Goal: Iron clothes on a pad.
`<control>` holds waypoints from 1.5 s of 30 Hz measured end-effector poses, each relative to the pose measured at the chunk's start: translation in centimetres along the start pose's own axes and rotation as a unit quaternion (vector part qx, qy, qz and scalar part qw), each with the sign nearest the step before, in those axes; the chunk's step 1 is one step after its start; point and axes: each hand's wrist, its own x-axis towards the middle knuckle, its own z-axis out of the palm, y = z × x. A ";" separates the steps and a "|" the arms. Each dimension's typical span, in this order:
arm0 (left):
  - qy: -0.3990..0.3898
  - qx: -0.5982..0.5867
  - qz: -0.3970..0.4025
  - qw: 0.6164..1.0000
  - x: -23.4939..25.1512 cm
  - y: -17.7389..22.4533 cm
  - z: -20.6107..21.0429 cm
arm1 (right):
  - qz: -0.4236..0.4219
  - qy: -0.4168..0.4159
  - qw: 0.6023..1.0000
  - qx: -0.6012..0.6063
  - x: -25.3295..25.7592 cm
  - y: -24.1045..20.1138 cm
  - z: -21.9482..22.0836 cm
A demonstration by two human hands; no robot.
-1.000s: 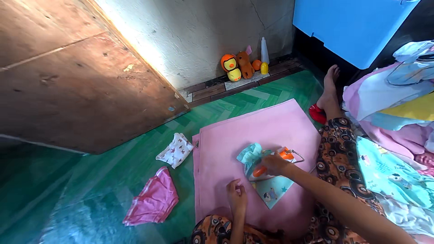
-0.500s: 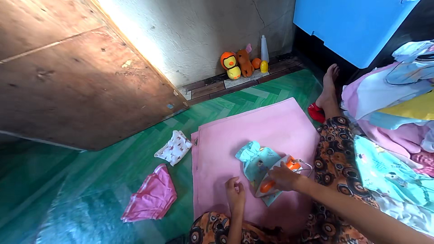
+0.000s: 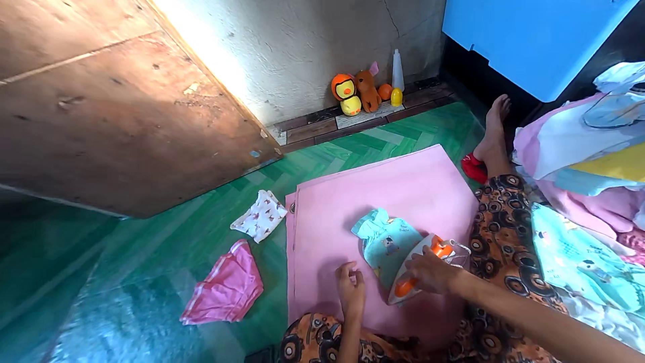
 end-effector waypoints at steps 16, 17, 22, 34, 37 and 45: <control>0.003 -0.003 0.003 1.000 -0.1 0.4 0.2 | 0.069 0.098 0.992 0.045 5.9 0.3 -5.8; 0.003 -0.003 0.004 1.000 -0.1 0.4 0.2 | 0.072 0.092 0.992 0.043 6.1 0.3 -6.0; 0.002 -0.003 0.003 1.000 -0.1 0.2 0.3 | 0.071 0.066 0.994 0.044 5.7 0.0 -5.9; 0.003 -0.003 -0.001 1.000 -0.1 0.0 0.2 | 0.035 -0.021 0.999 0.022 0.4 -1.0 -1.2; -0.002 -0.002 -0.002 1.000 -0.2 0.0 0.1 | 0.040 -0.026 0.999 0.016 -0.6 -0.6 -0.1; -0.007 -0.004 0.008 1.000 -0.2 0.2 0.2 | 0.097 0.064 0.993 0.030 -0.2 -1.3 1.2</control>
